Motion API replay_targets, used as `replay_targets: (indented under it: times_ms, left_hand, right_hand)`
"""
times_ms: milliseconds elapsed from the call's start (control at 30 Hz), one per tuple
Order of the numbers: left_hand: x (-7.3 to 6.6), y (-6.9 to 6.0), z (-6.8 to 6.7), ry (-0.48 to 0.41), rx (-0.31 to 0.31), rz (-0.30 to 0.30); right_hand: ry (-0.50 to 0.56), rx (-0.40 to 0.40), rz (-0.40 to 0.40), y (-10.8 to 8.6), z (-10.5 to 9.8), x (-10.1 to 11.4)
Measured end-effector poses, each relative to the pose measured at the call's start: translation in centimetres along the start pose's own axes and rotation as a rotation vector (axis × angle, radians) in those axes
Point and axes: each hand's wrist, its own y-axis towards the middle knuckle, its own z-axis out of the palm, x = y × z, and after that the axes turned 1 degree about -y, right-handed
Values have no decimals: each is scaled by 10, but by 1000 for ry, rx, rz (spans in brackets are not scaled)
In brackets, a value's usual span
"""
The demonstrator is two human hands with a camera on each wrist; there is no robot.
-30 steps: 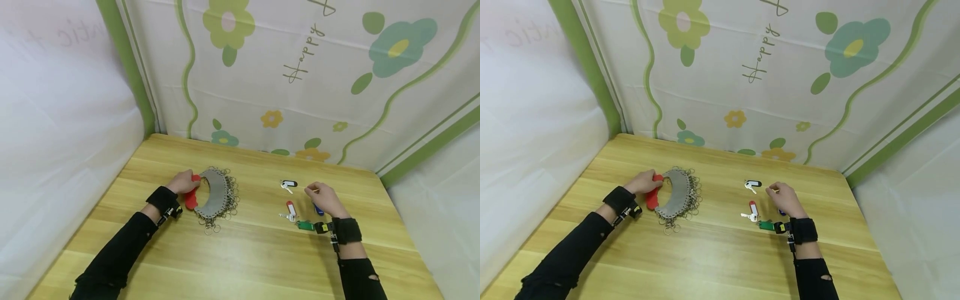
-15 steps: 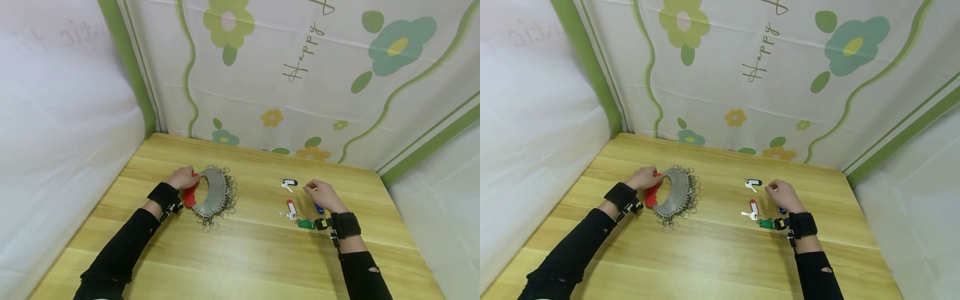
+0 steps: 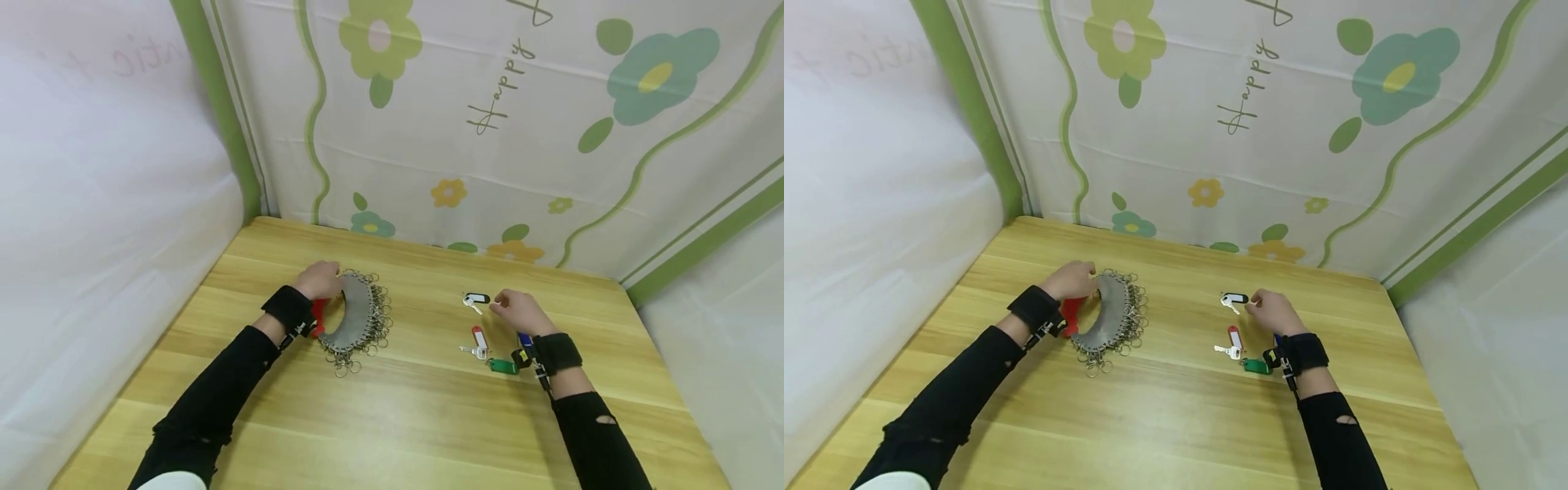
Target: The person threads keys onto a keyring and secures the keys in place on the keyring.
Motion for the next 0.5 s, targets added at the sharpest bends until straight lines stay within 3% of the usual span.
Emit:
replay_targets:
  times_ms: [233, 500]
  left_hand:
    - [-29, 15, 19, 70, -8, 107]
    - [-48, 19, 35, 218, 126, 310]
  right_hand:
    - [-88, 13, -36, 24, 8, 2]
    - [-57, 49, -61, 43, 20, 4]
